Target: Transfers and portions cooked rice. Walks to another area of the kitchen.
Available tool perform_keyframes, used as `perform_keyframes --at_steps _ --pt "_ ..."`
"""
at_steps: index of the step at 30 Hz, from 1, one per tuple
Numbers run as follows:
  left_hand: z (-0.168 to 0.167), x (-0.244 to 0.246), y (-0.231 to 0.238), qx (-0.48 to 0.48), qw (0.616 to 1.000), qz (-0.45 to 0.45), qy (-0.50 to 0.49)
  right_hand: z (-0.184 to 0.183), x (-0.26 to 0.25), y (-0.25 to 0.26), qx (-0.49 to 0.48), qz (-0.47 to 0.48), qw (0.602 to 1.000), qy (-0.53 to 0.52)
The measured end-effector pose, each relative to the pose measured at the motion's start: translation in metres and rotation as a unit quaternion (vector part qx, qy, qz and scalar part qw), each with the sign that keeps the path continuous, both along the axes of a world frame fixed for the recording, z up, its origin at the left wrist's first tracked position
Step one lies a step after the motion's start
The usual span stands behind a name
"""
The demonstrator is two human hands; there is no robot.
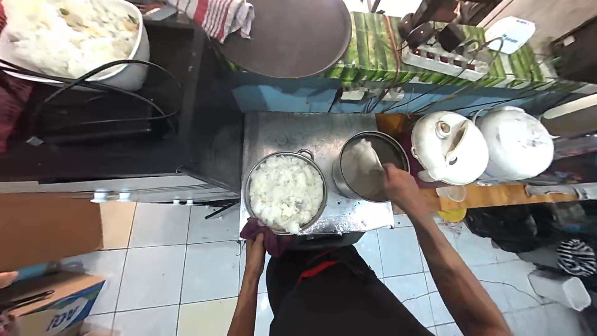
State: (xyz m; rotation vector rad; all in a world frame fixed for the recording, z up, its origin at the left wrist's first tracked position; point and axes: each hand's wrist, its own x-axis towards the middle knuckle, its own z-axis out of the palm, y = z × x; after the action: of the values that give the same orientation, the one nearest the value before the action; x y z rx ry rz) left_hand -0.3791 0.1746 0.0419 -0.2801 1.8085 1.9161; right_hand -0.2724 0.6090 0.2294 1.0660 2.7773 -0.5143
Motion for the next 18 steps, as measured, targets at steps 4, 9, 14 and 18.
perform_keyframes --at_steps 4,9,14,18 --pt "0.002 0.002 0.001 0.012 1.0 0.008 0.002 -0.018 -0.007 0.015 0.075 -0.065 0.994 -0.04" --pt "-0.004 0.018 0.007 0.021 0.996 0.08 -0.019 0.017 0.029 0.02 0.007 -0.012 0.996 0.092" --pt "0.001 0.029 0.024 0.074 0.988 0.133 -0.016 0.03 0.031 -0.041 -0.16 0.084 0.98 0.085" --pt "0.007 0.031 0.029 0.047 0.989 0.137 0.03 0.011 -0.013 -0.102 -0.035 0.158 0.986 -0.035"
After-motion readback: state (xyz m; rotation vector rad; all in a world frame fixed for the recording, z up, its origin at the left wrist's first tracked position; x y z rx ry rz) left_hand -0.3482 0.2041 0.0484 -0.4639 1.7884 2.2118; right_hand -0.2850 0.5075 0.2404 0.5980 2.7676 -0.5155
